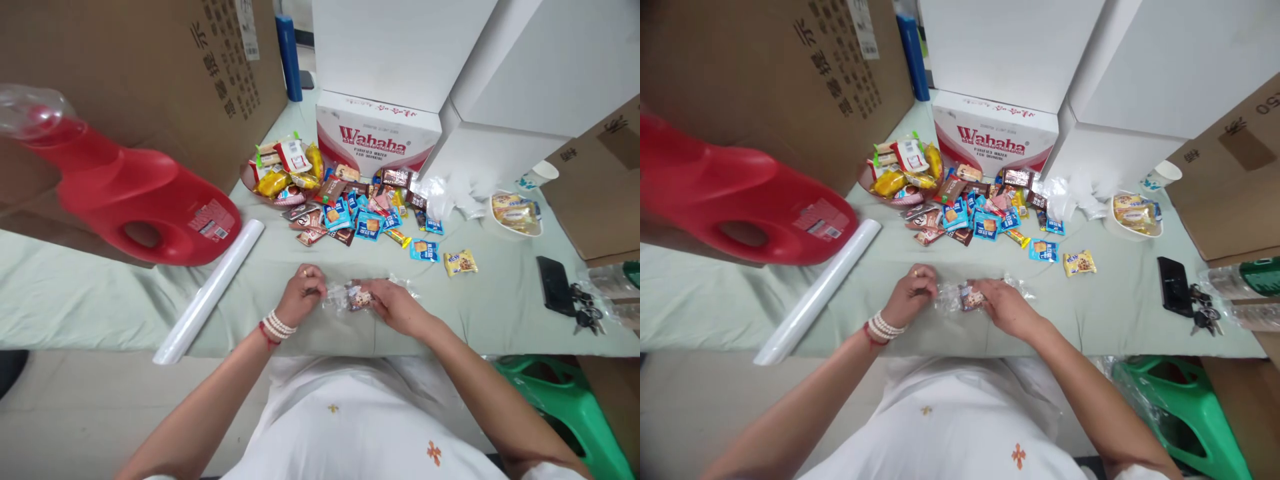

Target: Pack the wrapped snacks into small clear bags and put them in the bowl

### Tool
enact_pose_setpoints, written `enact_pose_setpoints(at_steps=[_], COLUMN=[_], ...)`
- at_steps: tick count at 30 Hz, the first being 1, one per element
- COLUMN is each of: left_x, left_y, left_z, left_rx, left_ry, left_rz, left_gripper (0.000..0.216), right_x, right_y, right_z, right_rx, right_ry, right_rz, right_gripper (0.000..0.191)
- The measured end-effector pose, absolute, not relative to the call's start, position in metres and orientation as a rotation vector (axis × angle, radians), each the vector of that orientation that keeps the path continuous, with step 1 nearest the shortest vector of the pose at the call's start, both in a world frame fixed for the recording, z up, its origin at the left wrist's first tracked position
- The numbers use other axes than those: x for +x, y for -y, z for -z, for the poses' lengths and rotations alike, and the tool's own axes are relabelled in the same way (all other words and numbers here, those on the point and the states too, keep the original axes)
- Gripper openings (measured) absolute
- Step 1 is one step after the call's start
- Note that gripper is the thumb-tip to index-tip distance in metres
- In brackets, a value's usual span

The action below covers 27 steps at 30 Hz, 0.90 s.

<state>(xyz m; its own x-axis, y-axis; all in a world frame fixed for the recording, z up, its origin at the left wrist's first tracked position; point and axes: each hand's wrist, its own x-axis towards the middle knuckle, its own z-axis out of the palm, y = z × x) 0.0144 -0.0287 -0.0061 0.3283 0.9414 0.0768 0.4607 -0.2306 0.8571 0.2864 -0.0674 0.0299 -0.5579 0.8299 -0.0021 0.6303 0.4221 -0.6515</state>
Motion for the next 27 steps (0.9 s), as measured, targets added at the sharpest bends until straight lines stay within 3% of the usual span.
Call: enact_pose_setpoints(at_steps=[5,9,13,19,23,27], left_x=[0.01,0.036,0.039,0.068,0.105,0.118], left_y=[0.042,0.047,0.06,0.072,0.072,0.08], left_z=[0.006,0.002,-0.012,-0.032,-0.024,-0.012], left_rx=[1.81,1.889,1.904,1.605,1.87,2.09], left_ry=[-1.458,-1.793,-1.588,-1.434,-1.375,-1.379], left_rz=[-0.867,-0.741,-0.615,-0.734,-0.818,-0.633], left_gripper=[0.022,0.037,0.013,0.009,0.032,0.046], right_x=[0.281,0.276,0.276,0.27,0.275,0.293], right_y=[0.075,0.075,0.074,0.071,0.082,0.107], right_z=[-0.022,-0.027,-0.029,-0.024,-0.017,-0.009], right_rx=[-1.202,-1.195,-1.216,-1.26,-1.186,-1.194], right_ry=[2.335,2.381,2.338,2.338,2.255,2.08], right_rz=[-0.805,-0.806,-0.853,-0.833,-0.762,-0.859], right_gripper=[0.054,0.054,0.054,0.038,0.035,0.043])
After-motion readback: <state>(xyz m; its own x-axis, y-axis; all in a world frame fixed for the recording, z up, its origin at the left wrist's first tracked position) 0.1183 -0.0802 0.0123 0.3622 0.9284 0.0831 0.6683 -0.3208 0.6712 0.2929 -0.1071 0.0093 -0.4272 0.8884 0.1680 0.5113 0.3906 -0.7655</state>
